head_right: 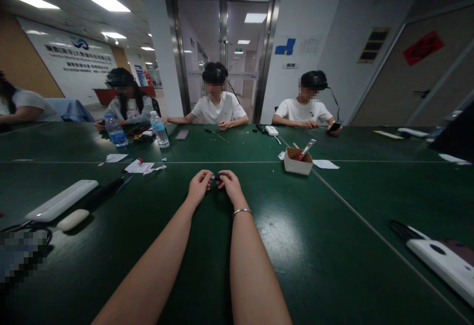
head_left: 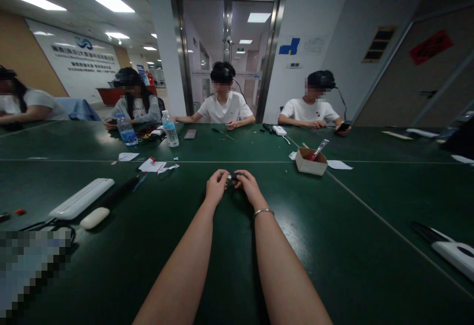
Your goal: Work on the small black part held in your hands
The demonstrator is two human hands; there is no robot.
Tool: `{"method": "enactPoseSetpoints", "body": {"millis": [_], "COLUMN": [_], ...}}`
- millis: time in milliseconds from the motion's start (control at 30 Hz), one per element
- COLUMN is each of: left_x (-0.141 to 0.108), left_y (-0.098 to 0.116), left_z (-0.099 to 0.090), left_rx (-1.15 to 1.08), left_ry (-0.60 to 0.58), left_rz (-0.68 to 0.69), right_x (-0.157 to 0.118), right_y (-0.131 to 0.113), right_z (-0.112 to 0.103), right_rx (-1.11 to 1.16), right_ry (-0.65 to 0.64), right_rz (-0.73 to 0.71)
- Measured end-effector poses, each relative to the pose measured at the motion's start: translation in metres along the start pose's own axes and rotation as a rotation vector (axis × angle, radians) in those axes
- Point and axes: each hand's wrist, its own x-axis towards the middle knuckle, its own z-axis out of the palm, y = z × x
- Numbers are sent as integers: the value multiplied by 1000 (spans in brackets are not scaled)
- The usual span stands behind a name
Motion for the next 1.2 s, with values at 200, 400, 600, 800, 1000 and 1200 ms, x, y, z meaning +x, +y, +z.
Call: {"method": "enactPoseSetpoints", "body": {"millis": [200, 400, 600, 800, 1000, 1200], "left_x": [-1, 0, 2, 2, 3, 0], "left_y": [3, 2, -2, -1, -2, 1], "left_z": [-1, -2, -1, -2, -3, -3], "left_rx": [11, 19, -33, -34, -6, 76], "left_ry": [-32, -31, 8, -25, -26, -7], "left_rz": [-16, -22, 3, -6, -16, -28], "right_x": [1, 1, 1, 1, 1, 0], "right_y": [1, 2, 2, 2, 2, 0], "right_z": [-1, -1, 0, -1, -1, 0], "right_rx": [24, 10, -5, -13, -21, -26], "right_ry": [39, 31, 21, 18, 25, 9], "right_rz": [13, 2, 0, -5, 1, -6]}}
